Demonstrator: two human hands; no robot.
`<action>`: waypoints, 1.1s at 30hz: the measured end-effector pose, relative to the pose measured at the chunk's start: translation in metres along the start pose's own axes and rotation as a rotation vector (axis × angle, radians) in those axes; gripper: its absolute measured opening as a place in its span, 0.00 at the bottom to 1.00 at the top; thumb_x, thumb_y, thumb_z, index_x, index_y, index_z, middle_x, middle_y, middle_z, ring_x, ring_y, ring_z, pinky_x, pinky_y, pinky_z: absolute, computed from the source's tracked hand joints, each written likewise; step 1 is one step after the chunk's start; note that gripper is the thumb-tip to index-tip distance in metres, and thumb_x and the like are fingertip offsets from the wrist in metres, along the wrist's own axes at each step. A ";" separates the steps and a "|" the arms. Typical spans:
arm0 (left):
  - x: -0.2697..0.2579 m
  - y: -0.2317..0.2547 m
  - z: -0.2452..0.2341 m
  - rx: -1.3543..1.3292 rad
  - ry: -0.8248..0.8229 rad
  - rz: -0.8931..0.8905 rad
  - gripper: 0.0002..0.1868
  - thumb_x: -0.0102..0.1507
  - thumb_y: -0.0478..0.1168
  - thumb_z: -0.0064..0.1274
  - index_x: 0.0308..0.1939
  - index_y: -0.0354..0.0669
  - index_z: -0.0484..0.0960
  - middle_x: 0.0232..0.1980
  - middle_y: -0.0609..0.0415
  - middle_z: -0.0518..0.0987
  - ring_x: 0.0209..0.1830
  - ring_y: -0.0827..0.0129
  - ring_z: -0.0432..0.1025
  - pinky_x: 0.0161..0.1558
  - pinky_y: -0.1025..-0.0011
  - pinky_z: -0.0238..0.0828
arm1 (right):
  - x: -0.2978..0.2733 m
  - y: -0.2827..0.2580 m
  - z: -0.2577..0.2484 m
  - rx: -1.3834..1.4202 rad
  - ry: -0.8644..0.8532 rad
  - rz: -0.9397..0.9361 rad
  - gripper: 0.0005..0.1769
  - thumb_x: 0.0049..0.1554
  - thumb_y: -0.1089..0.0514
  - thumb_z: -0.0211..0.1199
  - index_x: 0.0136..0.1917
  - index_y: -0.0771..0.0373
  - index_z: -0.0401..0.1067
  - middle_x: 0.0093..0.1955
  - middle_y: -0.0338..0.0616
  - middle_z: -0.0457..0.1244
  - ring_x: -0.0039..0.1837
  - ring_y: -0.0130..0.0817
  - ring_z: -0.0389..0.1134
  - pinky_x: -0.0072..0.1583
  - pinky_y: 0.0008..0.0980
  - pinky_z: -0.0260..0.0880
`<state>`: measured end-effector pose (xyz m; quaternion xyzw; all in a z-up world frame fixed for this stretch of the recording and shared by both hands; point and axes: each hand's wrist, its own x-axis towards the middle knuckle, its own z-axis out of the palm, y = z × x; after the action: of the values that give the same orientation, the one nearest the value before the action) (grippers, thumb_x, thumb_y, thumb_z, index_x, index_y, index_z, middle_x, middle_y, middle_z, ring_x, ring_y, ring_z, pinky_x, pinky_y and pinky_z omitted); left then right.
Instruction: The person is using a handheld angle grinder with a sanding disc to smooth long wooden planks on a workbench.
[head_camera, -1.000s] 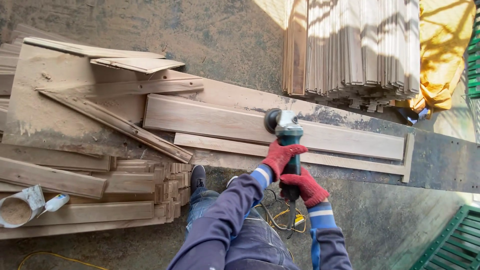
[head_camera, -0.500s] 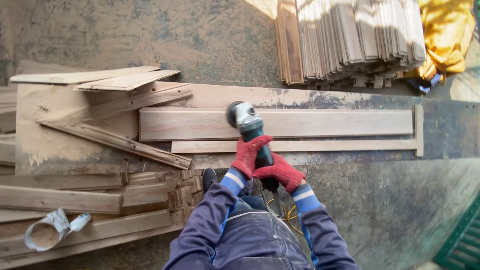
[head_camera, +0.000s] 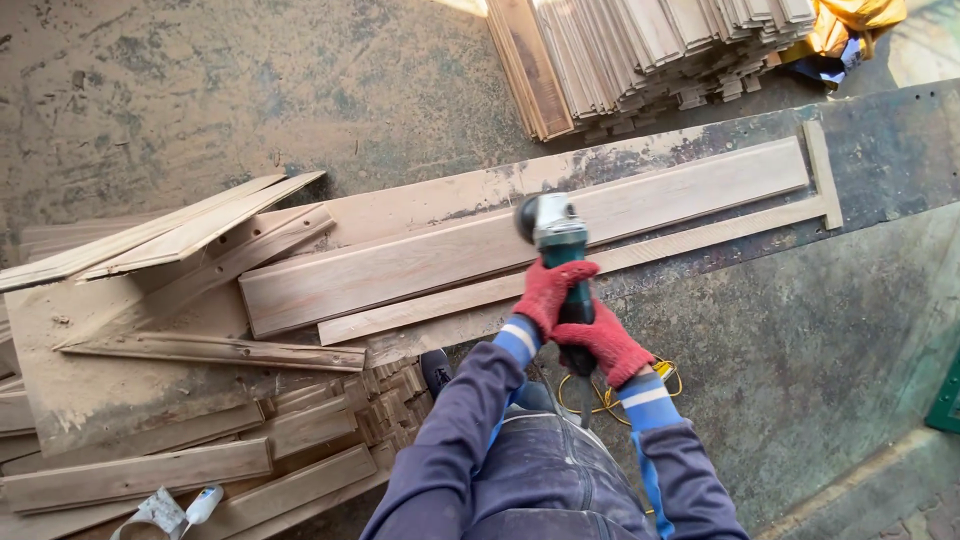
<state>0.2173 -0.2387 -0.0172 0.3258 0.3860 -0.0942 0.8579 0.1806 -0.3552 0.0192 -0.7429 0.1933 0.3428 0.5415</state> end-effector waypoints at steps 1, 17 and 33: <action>0.001 -0.005 0.011 0.092 -0.041 0.023 0.35 0.38 0.39 0.79 0.47 0.38 0.80 0.34 0.47 0.80 0.38 0.58 0.79 0.41 0.56 0.79 | 0.001 0.006 -0.010 0.049 0.069 0.015 0.29 0.37 0.64 0.81 0.49 0.68 0.69 0.34 0.65 0.65 0.32 0.62 0.71 0.31 0.60 0.73; -0.036 0.039 -0.070 -0.005 0.128 0.058 0.40 0.35 0.45 0.81 0.49 0.40 0.81 0.35 0.47 0.82 0.37 0.58 0.80 0.42 0.58 0.81 | -0.010 -0.017 0.063 -0.153 -0.172 -0.036 0.30 0.32 0.65 0.84 0.45 0.69 0.70 0.31 0.65 0.65 0.30 0.61 0.71 0.31 0.57 0.74; -0.078 0.111 -0.267 -0.518 0.385 0.183 0.31 0.45 0.35 0.74 0.49 0.44 0.77 0.30 0.46 0.81 0.28 0.55 0.81 0.33 0.54 0.82 | -0.044 -0.046 0.261 -0.610 -0.530 -0.174 0.36 0.26 0.53 0.88 0.49 0.57 0.77 0.38 0.45 0.67 0.44 0.37 0.69 0.49 0.36 0.71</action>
<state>0.0499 0.0082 -0.0376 0.1419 0.5215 0.1479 0.8283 0.1022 -0.0986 0.0345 -0.7688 -0.1270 0.5168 0.3545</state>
